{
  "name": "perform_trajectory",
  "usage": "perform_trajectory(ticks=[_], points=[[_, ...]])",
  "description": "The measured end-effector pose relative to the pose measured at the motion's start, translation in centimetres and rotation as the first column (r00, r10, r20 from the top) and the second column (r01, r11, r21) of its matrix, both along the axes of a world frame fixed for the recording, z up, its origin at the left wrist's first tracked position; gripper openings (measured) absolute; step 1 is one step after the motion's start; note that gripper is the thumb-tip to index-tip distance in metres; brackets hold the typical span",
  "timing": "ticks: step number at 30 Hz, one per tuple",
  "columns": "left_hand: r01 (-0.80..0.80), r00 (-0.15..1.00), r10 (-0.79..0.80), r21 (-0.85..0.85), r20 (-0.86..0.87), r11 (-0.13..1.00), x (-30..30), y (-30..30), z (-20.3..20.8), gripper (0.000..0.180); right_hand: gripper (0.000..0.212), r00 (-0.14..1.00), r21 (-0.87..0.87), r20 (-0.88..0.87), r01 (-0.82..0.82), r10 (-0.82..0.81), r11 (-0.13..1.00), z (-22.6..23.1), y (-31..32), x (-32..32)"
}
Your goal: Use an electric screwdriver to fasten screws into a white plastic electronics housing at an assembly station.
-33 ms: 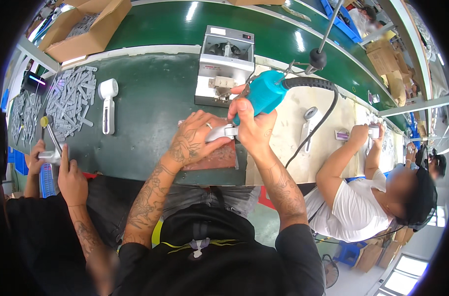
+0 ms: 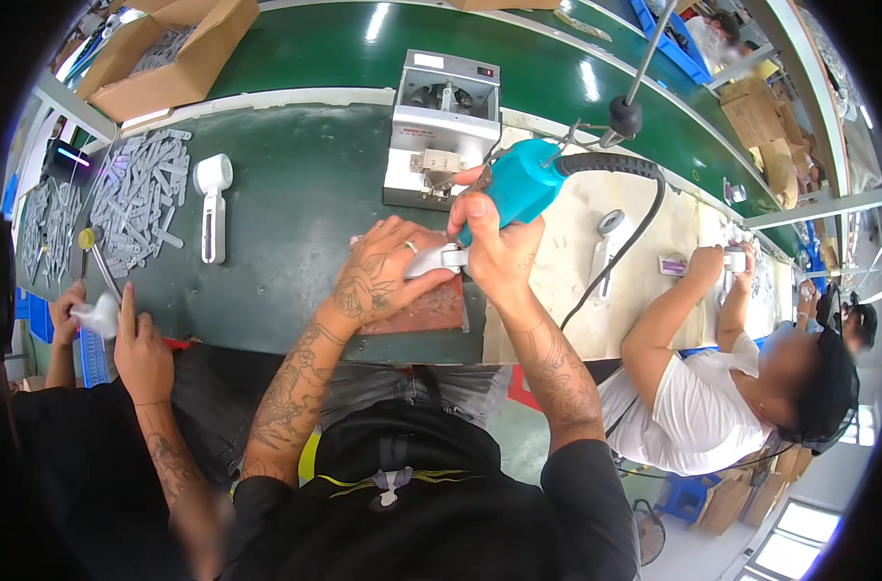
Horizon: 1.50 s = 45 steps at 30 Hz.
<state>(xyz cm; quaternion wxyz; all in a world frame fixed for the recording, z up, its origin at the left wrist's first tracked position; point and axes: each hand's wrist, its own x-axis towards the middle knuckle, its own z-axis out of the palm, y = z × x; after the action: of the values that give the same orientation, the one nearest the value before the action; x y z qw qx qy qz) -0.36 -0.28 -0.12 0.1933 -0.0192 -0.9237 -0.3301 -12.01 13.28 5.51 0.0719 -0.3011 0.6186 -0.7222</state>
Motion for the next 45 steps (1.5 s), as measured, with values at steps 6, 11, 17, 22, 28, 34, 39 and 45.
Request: perform_trajectory(ticks=[6, 11, 17, 22, 28, 34, 39, 45], points=[[0.013, 1.0, -0.013, -0.008, 0.029, 1.0, -0.3, 0.2, 0.1, 0.042, 0.06, 1.0, -0.057, 0.013, -0.012, 0.013, 0.998, -1.7, 0.2, -0.4], [0.004, 0.999, -0.003, -0.039, 0.032, 0.999, -0.4, 0.3, -0.1, 0.045, 0.056, 0.999, -0.093, 0.023, -0.031, 0.034, 0.995, -1.8, -0.4, -0.1], [-0.026, 1.0, 0.026, -0.083, 0.003, 0.996, -0.4, 0.4, -0.4, 0.043, 0.054, 1.0, -0.102, 0.01, -0.006, 0.007, 0.995, -2.3, -0.6, -0.2], [0.016, 0.993, -0.013, -0.024, 0.114, 1.0, -0.1, 0.2, 0.4, 0.049, 0.056, 0.995, -0.008, 0.084, 0.055, -0.054, 0.998, -1.3, -0.5, -0.5], [-0.018, 1.0, 0.018, -0.01, 0.021, 1.0, -0.2, 0.4, -0.4, 0.041, 0.047, 0.998, -0.252, -0.049, 0.028, -0.041, 0.967, 0.9, -3.9, -1.9], [-0.019, 0.998, 0.02, 0.01, -0.06, 1.0, -0.1, 0.4, -0.2, 0.031, 0.047, 0.982, -0.222, -0.187, -0.025, -0.018, 0.975, -1.5, -6.0, -3.7], [-0.02, 0.997, 0.02, 0.002, -0.078, 1.0, 0.0, 0.6, -0.1, 0.031, 0.044, 0.998, -0.146, -0.07, -0.007, -0.003, 0.989, -2.0, -5.4, -2.9], [-0.012, 0.999, 0.012, 0.0, -0.038, 1.0, -0.1, 0.4, 0.4, 0.032, 0.061, 0.99, -0.235, -0.142, -0.034, 0.0, 0.971, 0.7, -3.3, -1.8]])
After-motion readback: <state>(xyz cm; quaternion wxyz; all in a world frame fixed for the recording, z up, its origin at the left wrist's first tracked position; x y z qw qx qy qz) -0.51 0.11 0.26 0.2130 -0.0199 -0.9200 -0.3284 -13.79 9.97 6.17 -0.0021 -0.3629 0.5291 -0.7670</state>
